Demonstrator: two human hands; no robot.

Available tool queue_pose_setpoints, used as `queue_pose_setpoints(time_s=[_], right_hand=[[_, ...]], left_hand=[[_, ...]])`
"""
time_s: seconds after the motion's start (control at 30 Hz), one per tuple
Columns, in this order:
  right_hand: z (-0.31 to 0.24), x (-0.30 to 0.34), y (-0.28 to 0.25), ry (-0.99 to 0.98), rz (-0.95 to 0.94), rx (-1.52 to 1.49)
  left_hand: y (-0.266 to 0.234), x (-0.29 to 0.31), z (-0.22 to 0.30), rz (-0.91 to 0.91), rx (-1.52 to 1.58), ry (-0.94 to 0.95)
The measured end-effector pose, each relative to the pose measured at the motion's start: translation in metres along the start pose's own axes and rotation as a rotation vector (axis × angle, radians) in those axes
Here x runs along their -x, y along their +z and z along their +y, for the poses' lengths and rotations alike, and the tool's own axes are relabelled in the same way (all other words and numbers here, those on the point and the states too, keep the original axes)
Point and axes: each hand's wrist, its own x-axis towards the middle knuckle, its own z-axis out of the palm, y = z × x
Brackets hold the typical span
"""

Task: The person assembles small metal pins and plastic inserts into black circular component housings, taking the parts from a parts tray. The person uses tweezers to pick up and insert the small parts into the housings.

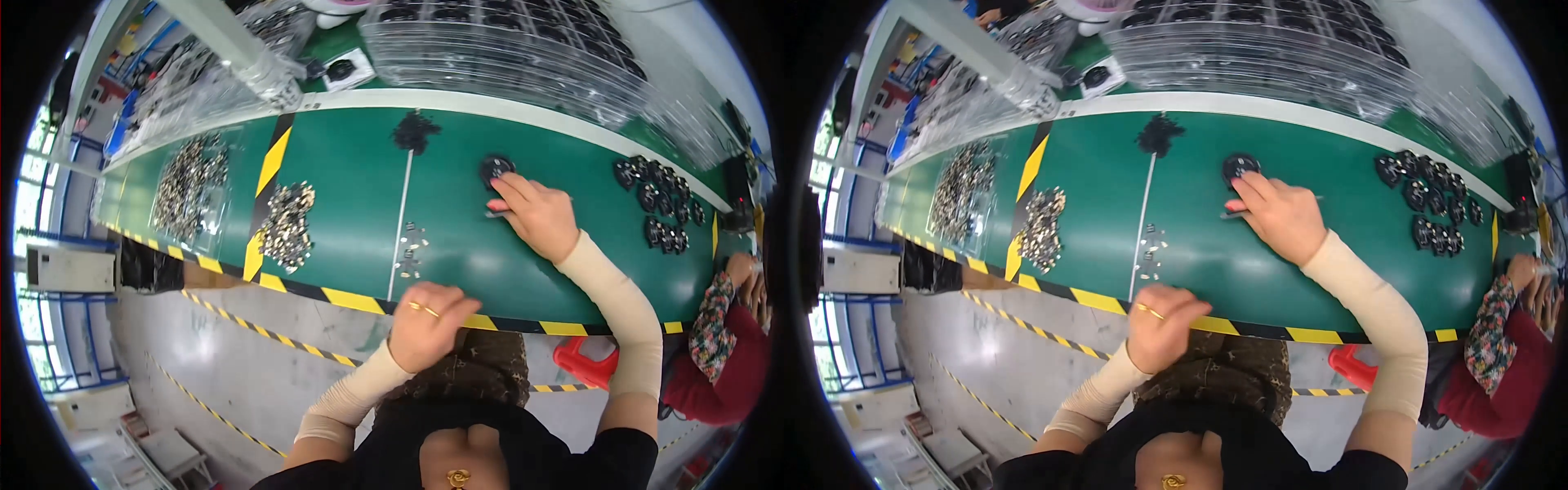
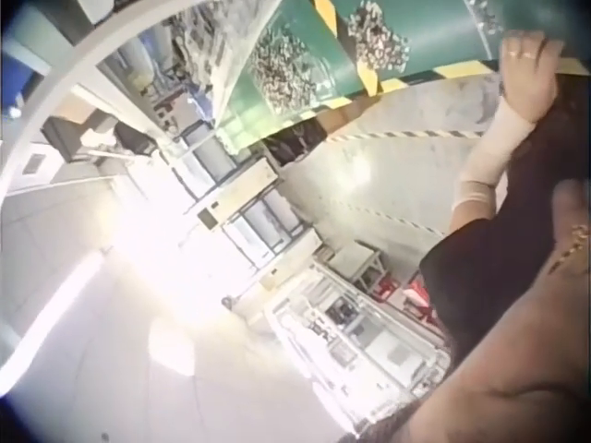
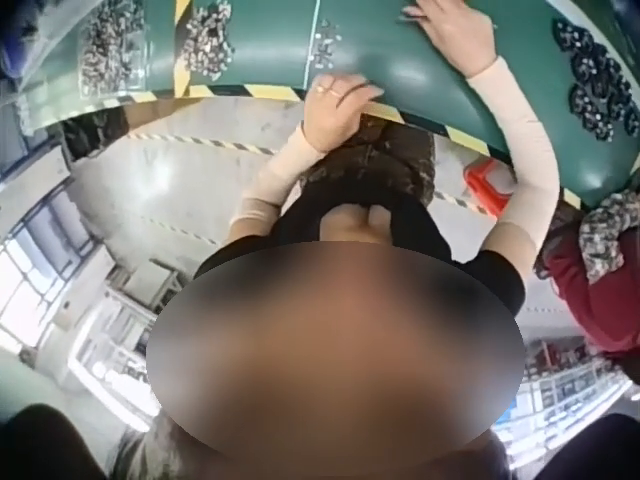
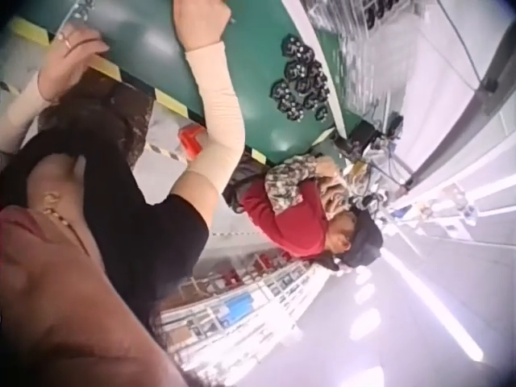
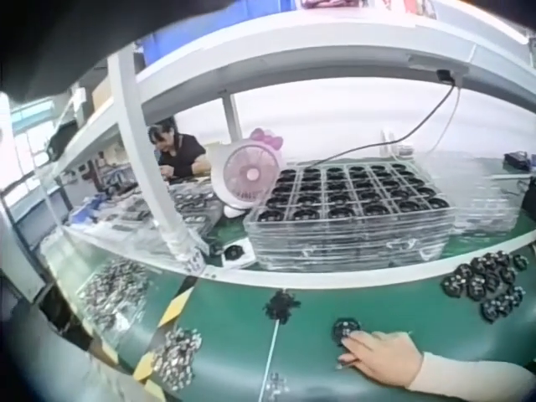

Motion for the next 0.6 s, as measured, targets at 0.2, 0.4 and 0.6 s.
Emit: queue_pose_setpoints(time_s=[0.2, 0.4, 0.6], right_hand=[[-0.052, -0.015, -0.062, -0.114, 0.061, -0.224], [-0.057, -0.007, -0.06, -0.202, -0.01, -0.364], [-0.058, -0.008, -0.02, -0.31, -0.081, -0.584]], left_hand=[[-0.022, -0.009, -0.032, 0.142, -0.493, -0.314], [-0.015, -0.003, -0.04, 0.117, -0.492, -0.318], [-0.015, -0.004, -0.042, 0.103, -0.461, -0.332]])
